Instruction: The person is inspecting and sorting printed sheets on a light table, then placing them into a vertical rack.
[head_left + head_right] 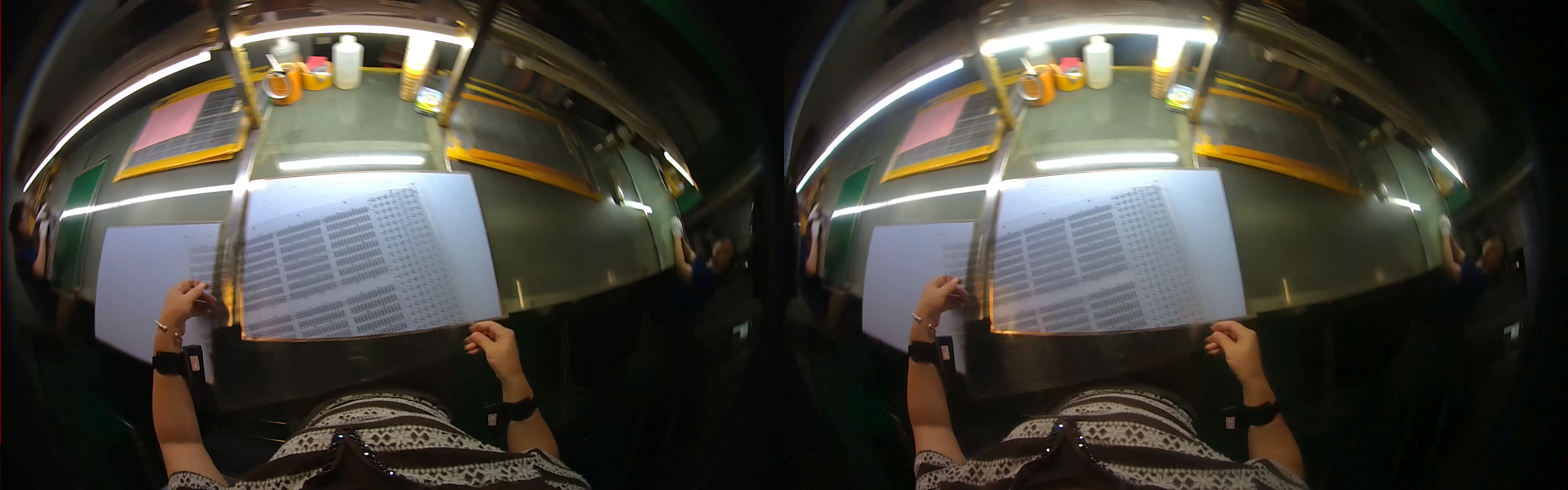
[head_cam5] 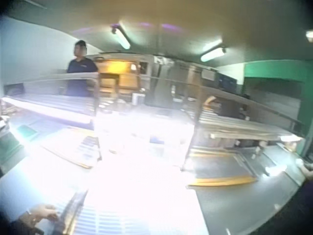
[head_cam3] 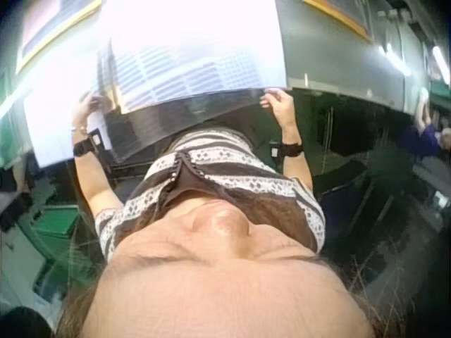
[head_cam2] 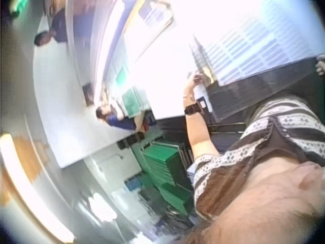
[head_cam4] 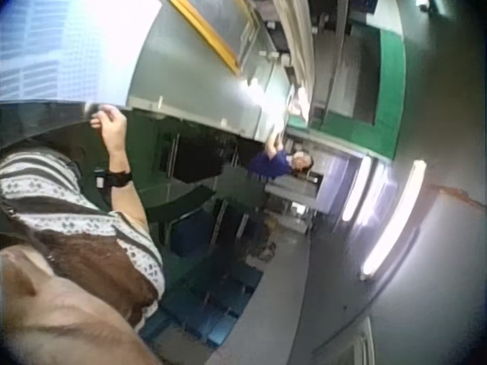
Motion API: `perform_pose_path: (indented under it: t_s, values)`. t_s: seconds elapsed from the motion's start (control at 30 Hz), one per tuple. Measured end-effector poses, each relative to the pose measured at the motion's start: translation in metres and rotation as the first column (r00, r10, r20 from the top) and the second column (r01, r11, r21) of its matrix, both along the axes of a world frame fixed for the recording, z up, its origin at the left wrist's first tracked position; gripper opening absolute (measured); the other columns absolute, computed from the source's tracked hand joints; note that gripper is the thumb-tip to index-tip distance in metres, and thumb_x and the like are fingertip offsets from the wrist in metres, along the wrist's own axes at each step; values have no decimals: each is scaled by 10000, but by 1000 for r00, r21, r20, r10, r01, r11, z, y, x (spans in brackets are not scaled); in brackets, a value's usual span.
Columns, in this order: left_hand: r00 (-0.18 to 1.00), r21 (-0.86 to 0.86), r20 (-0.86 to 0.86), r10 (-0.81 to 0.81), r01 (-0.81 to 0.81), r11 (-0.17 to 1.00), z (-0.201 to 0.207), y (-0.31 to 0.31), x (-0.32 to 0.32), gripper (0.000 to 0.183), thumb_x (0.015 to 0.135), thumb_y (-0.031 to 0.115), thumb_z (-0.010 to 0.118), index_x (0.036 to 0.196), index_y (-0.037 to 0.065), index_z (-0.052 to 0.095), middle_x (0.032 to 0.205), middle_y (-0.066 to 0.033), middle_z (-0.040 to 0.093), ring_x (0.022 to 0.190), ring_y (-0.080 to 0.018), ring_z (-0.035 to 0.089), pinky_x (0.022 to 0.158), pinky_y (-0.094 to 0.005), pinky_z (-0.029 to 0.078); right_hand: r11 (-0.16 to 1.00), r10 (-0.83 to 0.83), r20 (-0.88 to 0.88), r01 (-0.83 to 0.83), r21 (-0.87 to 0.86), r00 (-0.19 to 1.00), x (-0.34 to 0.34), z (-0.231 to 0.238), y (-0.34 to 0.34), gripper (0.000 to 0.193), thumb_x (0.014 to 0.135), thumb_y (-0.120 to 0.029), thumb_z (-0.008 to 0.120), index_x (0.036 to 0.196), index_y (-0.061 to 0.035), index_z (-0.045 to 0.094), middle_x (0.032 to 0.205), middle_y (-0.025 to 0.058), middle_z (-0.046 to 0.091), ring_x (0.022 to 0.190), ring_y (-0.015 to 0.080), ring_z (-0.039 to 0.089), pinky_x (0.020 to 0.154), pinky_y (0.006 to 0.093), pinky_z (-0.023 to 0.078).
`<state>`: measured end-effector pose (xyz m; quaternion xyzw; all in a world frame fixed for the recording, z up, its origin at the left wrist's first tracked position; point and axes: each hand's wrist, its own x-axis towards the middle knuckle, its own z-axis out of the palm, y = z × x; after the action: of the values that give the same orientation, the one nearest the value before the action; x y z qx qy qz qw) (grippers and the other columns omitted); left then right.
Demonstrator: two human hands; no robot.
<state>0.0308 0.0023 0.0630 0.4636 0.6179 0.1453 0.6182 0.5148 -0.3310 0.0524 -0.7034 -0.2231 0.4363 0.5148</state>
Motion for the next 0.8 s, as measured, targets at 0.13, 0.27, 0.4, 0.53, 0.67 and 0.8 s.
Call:
perform_pose_path:
  t_s: [0.13,0.27,0.4,0.53,0.67,0.8]
  values:
    - [981,421,183,66,-139,896,6,3,70,147,919,143,546,957,24,624,794,-85,666,663,-144,641,616,-261,522,986,-164,126,158,55,978,17,-3,-11,67,852,22,553,899,67,569,750,121,626,632,144,627,576,251,537]
    - [978,591,207,4,-128,797,37,7,121,175,933,171,538,972,40,646,822,-63,681,663,-104,631,597,-203,470,965,-236,423,263,-5,875,46,-3,-12,48,826,-3,594,787,6,568,735,74,612,610,123,584,570,240,473]
    - [989,620,147,-25,-72,781,44,15,128,187,932,202,542,1000,60,643,847,-49,672,671,-104,633,593,-205,462,973,-165,634,228,-19,756,51,-17,-11,88,793,-35,632,756,7,563,746,84,584,646,165,567,615,289,458]
    - [993,612,114,8,-77,787,44,12,124,191,941,196,526,992,54,644,824,-61,682,670,-105,637,604,-207,473,975,-137,664,218,-41,735,47,-14,-7,108,777,-61,646,758,0,558,752,102,539,673,240,539,637,338,437]
    - [992,600,129,-3,-75,797,37,16,128,195,940,208,529,982,58,645,837,-65,682,671,-108,639,604,-207,473,979,-111,701,199,-45,705,51,-12,-8,115,777,-58,643,762,-6,542,767,107,531,680,254,535,638,346,437]
    - [993,600,121,-9,-66,797,32,21,126,196,942,196,521,1024,62,637,839,-65,683,671,-112,640,603,-204,471,985,-100,720,168,-24,687,52,-16,-5,121,776,-55,640,768,-6,529,770,115,518,682,268,529,633,353,434]
